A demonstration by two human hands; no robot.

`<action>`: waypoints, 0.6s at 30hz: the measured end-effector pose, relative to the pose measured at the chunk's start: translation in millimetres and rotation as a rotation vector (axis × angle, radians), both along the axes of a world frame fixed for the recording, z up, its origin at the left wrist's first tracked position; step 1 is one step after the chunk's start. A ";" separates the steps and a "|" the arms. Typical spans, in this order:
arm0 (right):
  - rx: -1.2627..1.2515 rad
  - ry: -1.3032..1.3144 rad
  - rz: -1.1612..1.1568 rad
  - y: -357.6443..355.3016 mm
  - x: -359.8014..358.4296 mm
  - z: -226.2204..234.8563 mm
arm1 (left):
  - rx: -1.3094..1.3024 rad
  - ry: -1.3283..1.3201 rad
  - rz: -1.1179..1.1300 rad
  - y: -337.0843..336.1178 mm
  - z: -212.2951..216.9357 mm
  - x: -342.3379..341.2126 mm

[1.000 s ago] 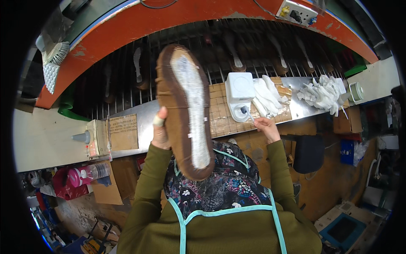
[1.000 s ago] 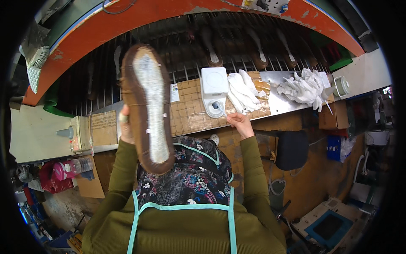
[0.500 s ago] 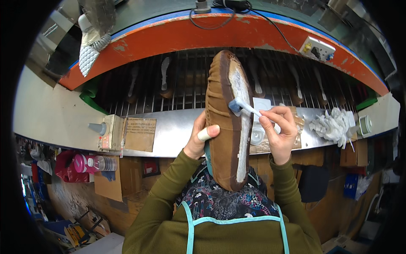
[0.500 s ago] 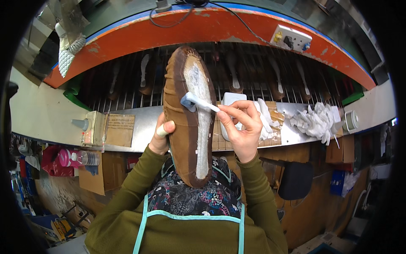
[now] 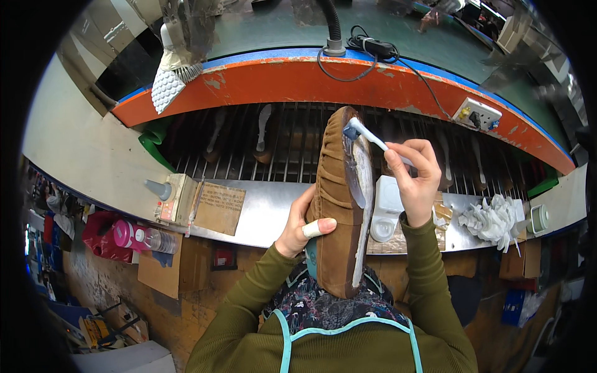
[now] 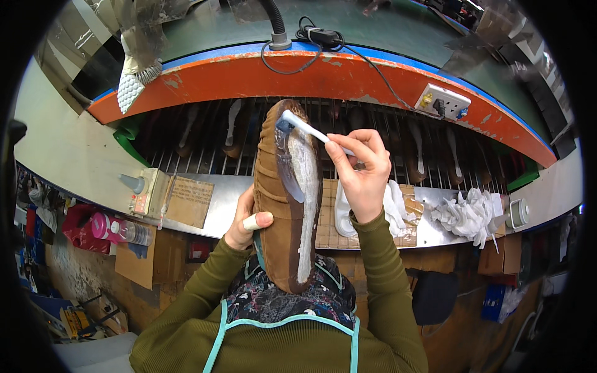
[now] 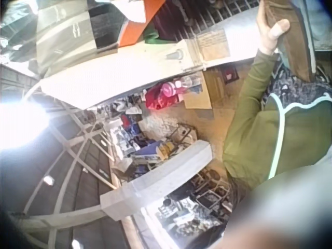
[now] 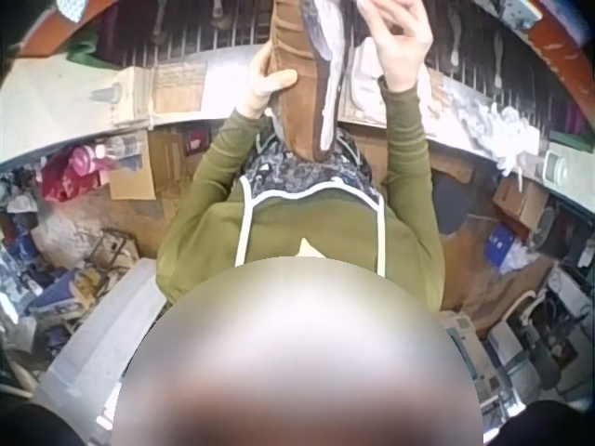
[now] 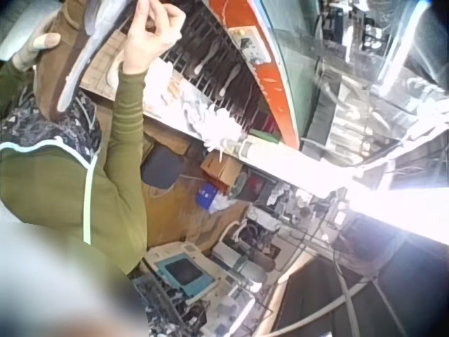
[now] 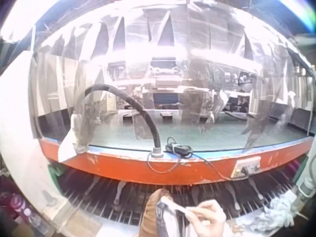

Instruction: The person holds a brown shoe and uses a small brush to apply white glue to the sole. They repeatedly dip the brush into a container and spread the glue across the sole surface, turning the shoe to reach different areas.

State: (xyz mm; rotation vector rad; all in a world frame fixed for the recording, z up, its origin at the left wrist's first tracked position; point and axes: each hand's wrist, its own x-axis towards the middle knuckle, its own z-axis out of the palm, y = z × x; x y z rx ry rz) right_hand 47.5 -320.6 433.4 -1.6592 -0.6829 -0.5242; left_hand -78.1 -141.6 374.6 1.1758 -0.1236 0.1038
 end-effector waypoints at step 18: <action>-0.190 -0.173 0.151 -16.1 21.5 -16.4 | -0.022 0.103 -0.020 15.9 7.8 1.7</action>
